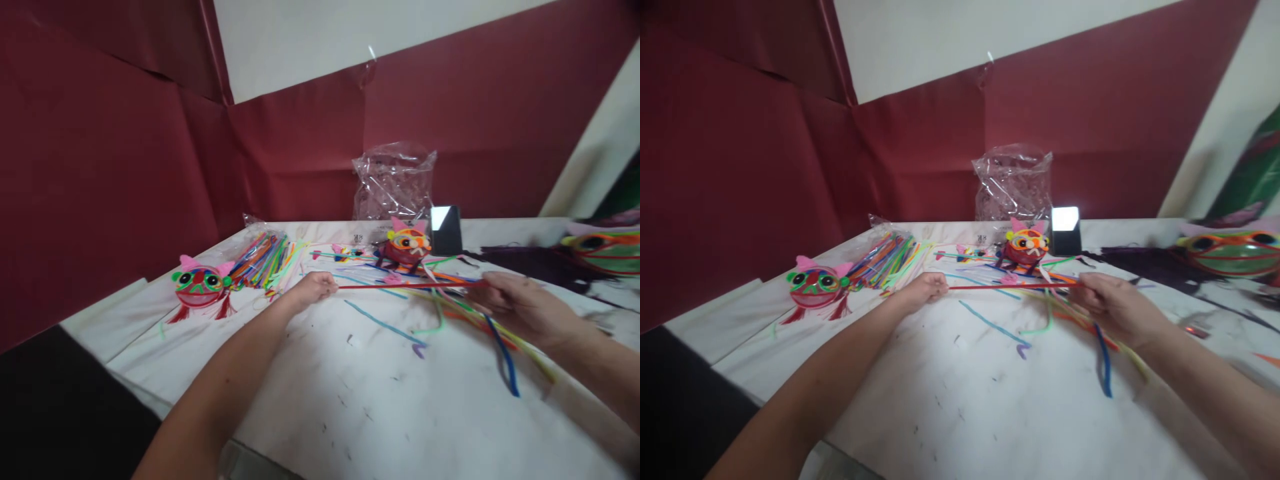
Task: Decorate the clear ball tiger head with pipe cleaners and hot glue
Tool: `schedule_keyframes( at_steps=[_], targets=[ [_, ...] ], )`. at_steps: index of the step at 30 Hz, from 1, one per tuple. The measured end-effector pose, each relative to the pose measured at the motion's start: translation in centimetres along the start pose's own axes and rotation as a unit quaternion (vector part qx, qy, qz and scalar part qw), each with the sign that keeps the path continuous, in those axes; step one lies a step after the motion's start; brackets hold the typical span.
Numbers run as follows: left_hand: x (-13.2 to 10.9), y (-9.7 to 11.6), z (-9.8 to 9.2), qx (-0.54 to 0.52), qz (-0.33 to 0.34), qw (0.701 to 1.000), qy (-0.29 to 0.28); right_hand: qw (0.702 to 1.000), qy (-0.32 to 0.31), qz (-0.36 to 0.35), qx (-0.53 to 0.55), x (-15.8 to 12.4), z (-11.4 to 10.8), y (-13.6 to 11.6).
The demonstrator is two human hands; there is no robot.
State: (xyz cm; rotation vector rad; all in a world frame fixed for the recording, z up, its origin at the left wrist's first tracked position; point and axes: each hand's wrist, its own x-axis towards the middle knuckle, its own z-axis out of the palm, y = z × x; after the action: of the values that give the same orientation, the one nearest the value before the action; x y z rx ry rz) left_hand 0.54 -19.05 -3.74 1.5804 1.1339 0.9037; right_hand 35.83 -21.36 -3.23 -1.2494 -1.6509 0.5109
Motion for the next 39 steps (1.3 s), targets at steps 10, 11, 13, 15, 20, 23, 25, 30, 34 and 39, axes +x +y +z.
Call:
schedule_keyframes(
  at_steps=[10,11,13,15,20,23,25,30,34,39],
  targets=[
    [0.6,0.2,-1.3,0.203,0.002,0.965,0.166,0.916,-0.104,0.147,0.358,-0.8,0.3,-0.8],
    [0.6,0.5,-2.1,0.235,0.001,0.946,0.222,0.921,-0.104,0.146,0.347,-0.7,0.3,-0.6],
    [0.3,0.9,-4.1,0.302,-0.015,0.896,0.324,0.931,-0.112,0.155,0.312,-0.6,0.5,-0.2],
    [-0.3,1.1,-5.7,0.368,-0.047,0.846,0.382,0.937,-0.125,0.175,0.275,-0.6,1.0,0.0],
    [-0.8,-0.4,-5.8,0.509,-0.101,0.781,0.348,0.943,-0.159,0.159,0.244,-1.2,2.8,1.0],
    [-0.1,-1.5,-5.2,0.556,-0.139,0.761,0.304,0.942,-0.188,0.147,0.237,-1.8,3.4,1.4],
    [0.2,-1.9,-5.4,0.575,-0.171,0.745,0.292,0.942,-0.201,0.143,0.228,-2.1,3.5,1.3],
    [-0.1,-2.3,-6.5,0.612,-0.189,0.705,0.304,0.94,-0.227,0.147,0.209,-2.3,3.5,0.6],
    [-0.8,-2.0,-6.3,0.632,-0.157,0.691,0.313,0.935,-0.252,0.137,0.207,-2.4,3.8,0.8],
    [-1.1,-0.5,-5.2,0.634,-0.101,0.704,0.302,0.93,-0.277,0.127,0.203,-2.7,4.2,0.7]
  ],
)
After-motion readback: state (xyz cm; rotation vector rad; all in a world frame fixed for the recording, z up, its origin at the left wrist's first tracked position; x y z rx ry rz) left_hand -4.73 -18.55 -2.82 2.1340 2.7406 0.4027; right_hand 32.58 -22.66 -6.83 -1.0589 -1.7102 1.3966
